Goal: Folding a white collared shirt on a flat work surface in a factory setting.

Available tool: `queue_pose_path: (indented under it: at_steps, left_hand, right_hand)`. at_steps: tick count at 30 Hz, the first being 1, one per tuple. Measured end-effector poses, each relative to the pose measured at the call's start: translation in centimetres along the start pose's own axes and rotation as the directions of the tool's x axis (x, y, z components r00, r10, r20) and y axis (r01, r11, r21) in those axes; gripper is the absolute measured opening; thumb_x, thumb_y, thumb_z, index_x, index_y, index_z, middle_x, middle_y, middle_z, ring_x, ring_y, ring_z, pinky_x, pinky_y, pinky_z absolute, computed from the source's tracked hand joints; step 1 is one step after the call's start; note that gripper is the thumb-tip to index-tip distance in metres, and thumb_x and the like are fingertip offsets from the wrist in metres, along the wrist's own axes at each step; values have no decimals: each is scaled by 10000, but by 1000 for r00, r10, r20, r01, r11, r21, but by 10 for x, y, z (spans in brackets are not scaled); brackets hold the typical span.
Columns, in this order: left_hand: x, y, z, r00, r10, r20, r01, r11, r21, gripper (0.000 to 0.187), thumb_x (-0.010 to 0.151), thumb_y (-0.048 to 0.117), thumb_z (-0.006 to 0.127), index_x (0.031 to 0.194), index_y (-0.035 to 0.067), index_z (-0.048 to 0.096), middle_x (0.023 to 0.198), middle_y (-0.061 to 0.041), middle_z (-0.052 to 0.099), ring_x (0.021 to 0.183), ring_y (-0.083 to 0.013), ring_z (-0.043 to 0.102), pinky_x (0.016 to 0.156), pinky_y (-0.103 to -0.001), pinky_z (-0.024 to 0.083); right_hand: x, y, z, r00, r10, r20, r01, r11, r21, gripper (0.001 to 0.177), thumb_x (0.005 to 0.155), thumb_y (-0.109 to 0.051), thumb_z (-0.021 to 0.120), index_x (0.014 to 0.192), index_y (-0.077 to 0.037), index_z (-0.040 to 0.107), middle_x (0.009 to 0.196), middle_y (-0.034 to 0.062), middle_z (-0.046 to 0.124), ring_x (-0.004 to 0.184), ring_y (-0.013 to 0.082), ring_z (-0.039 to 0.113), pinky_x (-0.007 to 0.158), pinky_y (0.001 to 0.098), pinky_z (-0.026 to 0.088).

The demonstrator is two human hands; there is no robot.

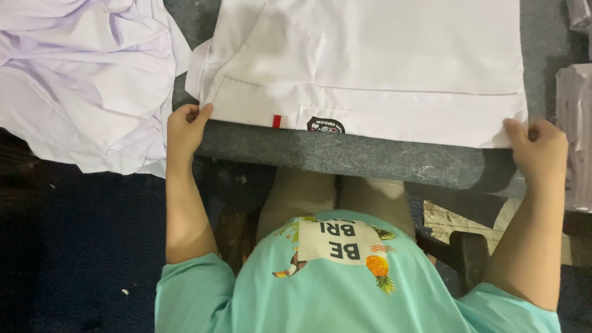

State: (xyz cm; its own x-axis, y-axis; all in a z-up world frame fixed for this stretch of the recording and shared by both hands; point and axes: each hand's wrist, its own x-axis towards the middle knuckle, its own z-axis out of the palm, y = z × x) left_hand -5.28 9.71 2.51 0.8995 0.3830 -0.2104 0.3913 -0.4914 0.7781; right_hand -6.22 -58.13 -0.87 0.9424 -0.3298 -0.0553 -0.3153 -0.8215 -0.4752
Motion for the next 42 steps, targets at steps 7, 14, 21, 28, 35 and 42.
queue_pose_path:
  at_steps: [7,14,21,28,35,42]
  left_hand:
    - [1,-26,1,995,56,-80,-67,986,-149,320,997,328,750,776,147,606,714,49,544,720,-68,507,699,-243,404]
    - [-9,-35,15,946,240,-220,-197,960,200,324,1005,345,743,820,99,642,786,-41,695,752,-221,654,702,-402,496]
    - [-21,-13,12,914,247,-322,-210,967,144,269,1022,361,699,1004,119,583,862,-16,626,707,-188,590,738,-387,491]
    - [-9,59,60,608,771,-190,-756,636,155,131,1005,115,689,1070,64,588,1037,-91,615,939,-270,596,876,-401,469]
    - [27,43,149,591,805,42,-743,523,417,501,997,518,625,1316,132,648,1326,-144,644,1348,-374,530,1081,-584,337]
    - [13,50,144,650,755,88,-715,569,405,572,1014,494,590,1429,101,611,1497,-184,558,1458,-394,431,1190,-577,229]
  right_hand:
    - [-14,48,12,967,-197,-163,176,975,-134,485,1305,-322,759,1009,58,707,932,176,691,801,336,625,665,487,468]
    - [-32,53,28,932,-280,-232,239,952,-189,393,1329,-265,780,1127,71,758,879,164,702,716,300,633,595,447,487]
    - [-49,-27,-8,993,-86,-85,54,947,-318,582,1201,-406,599,1353,152,536,1199,334,628,1013,525,617,752,622,493]
    - [-42,-218,0,926,-364,98,359,931,66,392,1099,-199,615,1381,71,587,1362,254,513,1019,347,637,874,504,528]
    - [53,-316,143,642,-767,23,702,599,385,416,964,-77,712,1342,62,609,1245,299,627,1100,472,671,844,555,582]
    - [90,-355,190,828,-502,251,446,860,250,513,898,-348,810,1243,7,675,1069,204,716,1034,399,717,815,486,594]
